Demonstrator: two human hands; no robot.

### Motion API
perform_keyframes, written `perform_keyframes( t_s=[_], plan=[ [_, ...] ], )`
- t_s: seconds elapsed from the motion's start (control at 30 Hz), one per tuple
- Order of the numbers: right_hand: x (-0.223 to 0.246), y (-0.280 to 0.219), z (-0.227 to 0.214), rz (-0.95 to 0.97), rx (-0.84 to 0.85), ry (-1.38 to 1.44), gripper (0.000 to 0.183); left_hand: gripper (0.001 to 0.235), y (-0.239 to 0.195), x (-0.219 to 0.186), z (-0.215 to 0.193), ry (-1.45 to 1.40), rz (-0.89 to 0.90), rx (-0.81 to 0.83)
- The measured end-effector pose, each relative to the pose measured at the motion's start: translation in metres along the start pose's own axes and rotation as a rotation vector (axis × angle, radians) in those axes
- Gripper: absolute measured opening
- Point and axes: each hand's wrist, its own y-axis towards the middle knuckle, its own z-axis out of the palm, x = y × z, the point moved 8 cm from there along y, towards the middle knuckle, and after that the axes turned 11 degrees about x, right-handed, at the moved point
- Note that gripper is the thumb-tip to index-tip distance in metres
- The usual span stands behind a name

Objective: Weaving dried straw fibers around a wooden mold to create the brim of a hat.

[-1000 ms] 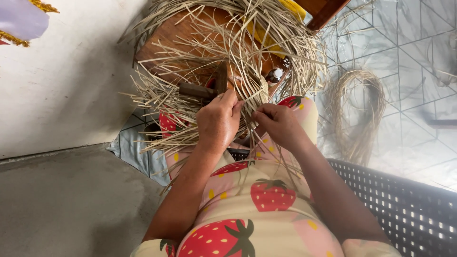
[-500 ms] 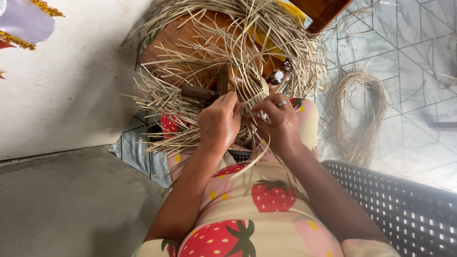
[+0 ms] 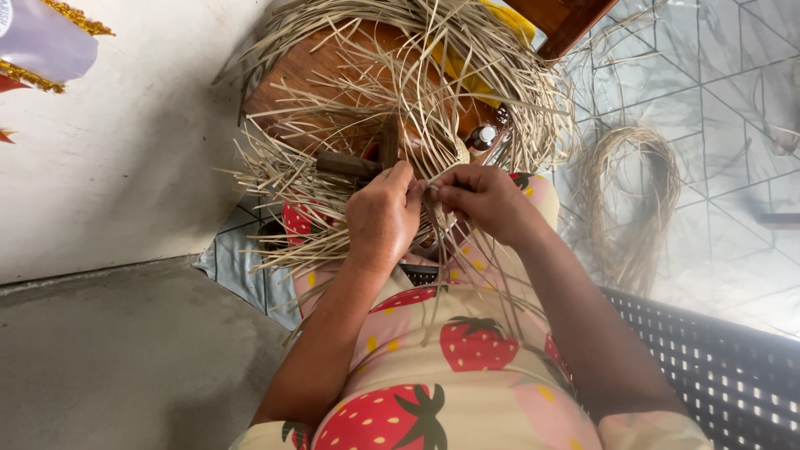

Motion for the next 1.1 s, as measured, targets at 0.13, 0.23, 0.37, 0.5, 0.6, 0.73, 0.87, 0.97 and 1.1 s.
perform_keyframes(
  t_s=[0.13, 0.23, 0.37, 0.5, 0.6, 0.73, 0.87, 0.97, 1.1],
  plan=[
    [-0.009, 0.028, -0.006, -0.030, 0.016, 0.055, 0.008, 0.026, 0.000, 0.000, -0.002, 0.000, -0.001, 0.019],
    [0.002, 0.038, -0.006, -0.038, 0.016, 0.111, 0.009, 0.024, 0.000, -0.001, -0.002, -0.004, -0.007, 0.043],
    [-0.001, 0.051, -0.007, -0.046, 0.032, 0.115, 0.011, 0.029, -0.001, 0.003, -0.002, 0.012, 0.044, -0.031],
    [0.023, 0.049, 0.001, -0.090, 0.117, 0.233, 0.009, 0.032, 0.000, -0.005, -0.007, 0.094, 0.034, -0.085],
    [0.095, 0.018, -0.005, -0.183, 0.108, 0.263, 0.012, 0.032, 0.000, -0.008, -0.012, 0.101, 0.027, -0.092],
    [0.112, 0.022, -0.017, -0.261, 0.064, -0.034, 0.010, 0.036, -0.001, -0.006, -0.008, 0.111, 0.038, -0.130],
    [0.088, 0.045, -0.012, -0.157, 0.034, -0.400, 0.014, 0.035, 0.000, -0.005, -0.009, 0.039, 0.057, -0.123],
    [0.077, 0.048, -0.005, -0.130, 0.049, -0.436, 0.020, 0.034, -0.004, -0.004, -0.007, 0.042, 0.052, -0.106],
    [0.056, 0.054, -0.005, -0.113, 0.145, -0.544, 0.016, 0.038, -0.004, -0.006, -0.011, 0.053, 0.078, -0.154]
  ],
)
